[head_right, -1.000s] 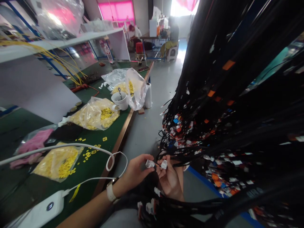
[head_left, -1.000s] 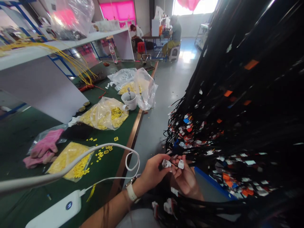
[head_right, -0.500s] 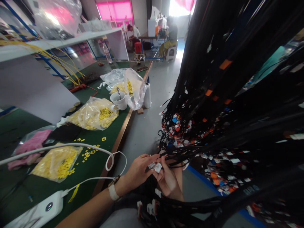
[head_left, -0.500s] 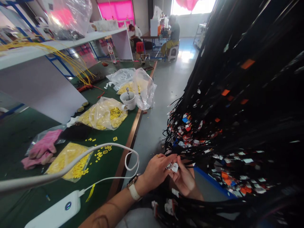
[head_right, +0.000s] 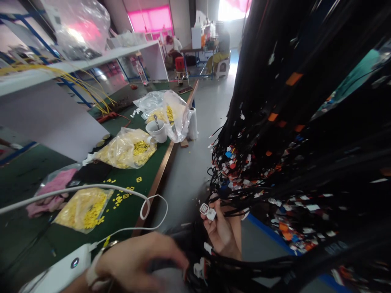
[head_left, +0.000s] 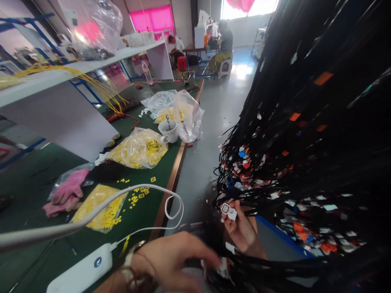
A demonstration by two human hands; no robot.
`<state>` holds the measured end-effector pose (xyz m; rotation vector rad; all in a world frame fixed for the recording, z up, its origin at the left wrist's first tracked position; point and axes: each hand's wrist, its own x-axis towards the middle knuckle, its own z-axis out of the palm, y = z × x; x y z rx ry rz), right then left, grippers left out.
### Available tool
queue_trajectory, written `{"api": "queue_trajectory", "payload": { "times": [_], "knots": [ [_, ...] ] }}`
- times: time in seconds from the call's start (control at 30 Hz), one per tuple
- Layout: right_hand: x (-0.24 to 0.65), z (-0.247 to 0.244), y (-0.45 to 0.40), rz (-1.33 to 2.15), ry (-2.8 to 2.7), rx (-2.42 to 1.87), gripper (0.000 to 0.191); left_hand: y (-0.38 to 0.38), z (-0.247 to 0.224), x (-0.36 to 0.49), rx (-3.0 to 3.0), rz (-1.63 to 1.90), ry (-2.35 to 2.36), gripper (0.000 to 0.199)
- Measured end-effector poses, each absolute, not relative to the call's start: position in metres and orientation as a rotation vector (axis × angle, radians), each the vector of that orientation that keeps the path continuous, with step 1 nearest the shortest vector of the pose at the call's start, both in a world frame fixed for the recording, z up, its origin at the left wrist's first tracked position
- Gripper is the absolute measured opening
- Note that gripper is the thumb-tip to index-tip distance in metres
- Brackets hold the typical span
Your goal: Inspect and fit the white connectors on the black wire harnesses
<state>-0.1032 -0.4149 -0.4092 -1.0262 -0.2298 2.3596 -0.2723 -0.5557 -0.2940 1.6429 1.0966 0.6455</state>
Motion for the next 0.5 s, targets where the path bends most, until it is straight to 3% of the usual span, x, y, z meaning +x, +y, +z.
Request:
{"api": "queue_trajectory", "payload": {
  "times": [0.13,0.27,0.37,0.5],
  "knots": [
    [-0.107,-0.405,-0.415,2.41,-0.17,-1.005,0.027,-0.589,-0.267,-0.326,1.539,0.629,0.913,0.044],
    [-0.106,-0.405,-0.416,2.395,-0.212,-1.032,0.032,-0.596,-0.27,-0.373,1.239,0.707,1.933,0.043],
    [-0.103,-0.407,-0.417,2.368,-0.255,-1.024,0.034,-0.592,-0.288,-0.403,1.163,0.349,2.693,0.037],
    [-0.101,-0.406,-0.417,2.372,-0.282,-1.021,0.036,-0.601,-0.317,-0.439,1.071,0.088,2.841,0.039]
  ]
}}
